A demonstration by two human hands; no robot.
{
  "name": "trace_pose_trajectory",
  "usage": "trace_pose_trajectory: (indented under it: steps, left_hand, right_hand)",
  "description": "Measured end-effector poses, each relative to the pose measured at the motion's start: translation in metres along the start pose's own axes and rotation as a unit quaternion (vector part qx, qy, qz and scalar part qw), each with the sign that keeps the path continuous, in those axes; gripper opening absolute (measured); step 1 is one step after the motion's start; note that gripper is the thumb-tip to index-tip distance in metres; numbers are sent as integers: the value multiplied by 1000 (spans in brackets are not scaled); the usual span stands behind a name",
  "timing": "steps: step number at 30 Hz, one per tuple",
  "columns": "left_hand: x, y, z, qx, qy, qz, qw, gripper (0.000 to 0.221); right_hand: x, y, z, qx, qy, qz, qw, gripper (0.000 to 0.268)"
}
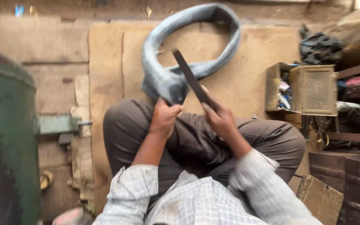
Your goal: Manually file the surface of a motorcycle inner tube as part of a puncture repair.
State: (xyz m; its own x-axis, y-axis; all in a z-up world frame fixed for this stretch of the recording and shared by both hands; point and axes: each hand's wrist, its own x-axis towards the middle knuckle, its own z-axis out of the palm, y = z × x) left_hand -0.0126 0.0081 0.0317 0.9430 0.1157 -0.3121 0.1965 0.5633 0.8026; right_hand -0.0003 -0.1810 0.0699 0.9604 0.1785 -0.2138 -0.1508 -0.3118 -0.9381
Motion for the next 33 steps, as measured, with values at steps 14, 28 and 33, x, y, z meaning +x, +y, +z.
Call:
trace_pose_trajectory:
  steps: [14, 28, 33]
  left_hand:
    - [10, -14, -5, -67, -18, -50, 996, 33]
    - [12, -15, -5, -78, -20, -42, 996, 30]
    - [13, -22, -8, -65, -24, -46, 997, 31]
  right_hand:
    - [38, -20, 44, 14, 28, -7, 999, 55]
    - [-9, -14, 29, -91, -7, -5, 996, 54]
    - [43, -38, 41, 16, 52, 26, 998, 54]
